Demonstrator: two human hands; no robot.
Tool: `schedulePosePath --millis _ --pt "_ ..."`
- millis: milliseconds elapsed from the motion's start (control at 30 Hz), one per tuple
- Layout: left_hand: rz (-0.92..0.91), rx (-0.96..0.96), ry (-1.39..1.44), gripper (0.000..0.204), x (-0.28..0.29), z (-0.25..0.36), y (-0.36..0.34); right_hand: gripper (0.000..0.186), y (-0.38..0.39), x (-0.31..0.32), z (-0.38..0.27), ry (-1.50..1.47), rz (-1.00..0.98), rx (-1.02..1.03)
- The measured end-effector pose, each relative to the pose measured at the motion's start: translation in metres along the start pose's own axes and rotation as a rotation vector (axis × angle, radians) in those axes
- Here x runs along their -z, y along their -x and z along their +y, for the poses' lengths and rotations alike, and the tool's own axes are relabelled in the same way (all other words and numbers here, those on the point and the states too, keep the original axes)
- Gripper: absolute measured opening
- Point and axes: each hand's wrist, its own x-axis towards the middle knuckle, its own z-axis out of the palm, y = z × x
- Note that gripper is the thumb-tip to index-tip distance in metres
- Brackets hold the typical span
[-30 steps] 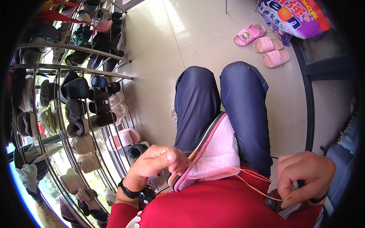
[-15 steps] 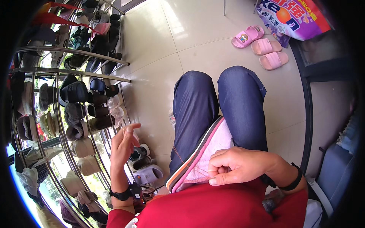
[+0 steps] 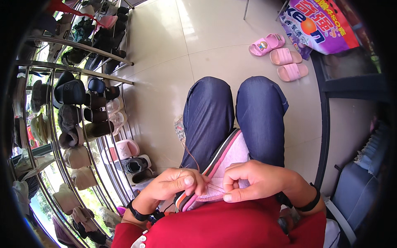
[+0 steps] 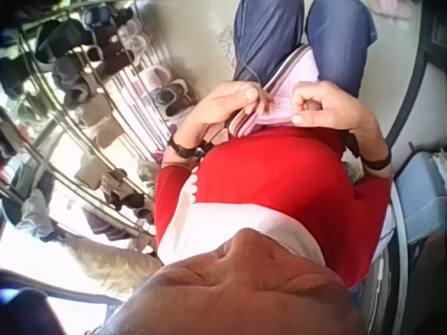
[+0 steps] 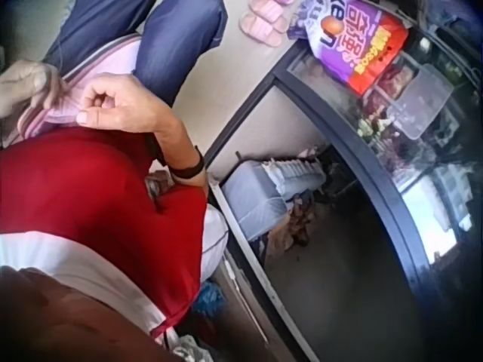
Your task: The person sits on the floor and sews a pink slipper using a needle and thread. They repeatedly insert the needle into the slipper's sole and pull the thread through to secure the parts together.
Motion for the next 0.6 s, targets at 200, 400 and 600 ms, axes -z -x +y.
schedulePosePath --millis 200,400,600 --pt "0.584 -0.540 0.205 0.040 0.076 0.074 0.053 0.018 -0.004 -0.025 0.017 0.196 0.302 -0.043" --pt "1.105 -0.180 -0.611 0.042 0.089 0.040 0.053 0.015 -0.005 -0.025 0.021 0.145 0.291 -0.047" --pt "0.844 0.081 -0.358 0.044 0.048 0.025 0.034 0.013 -0.006 -0.015 0.008 0.147 0.431 0.013"
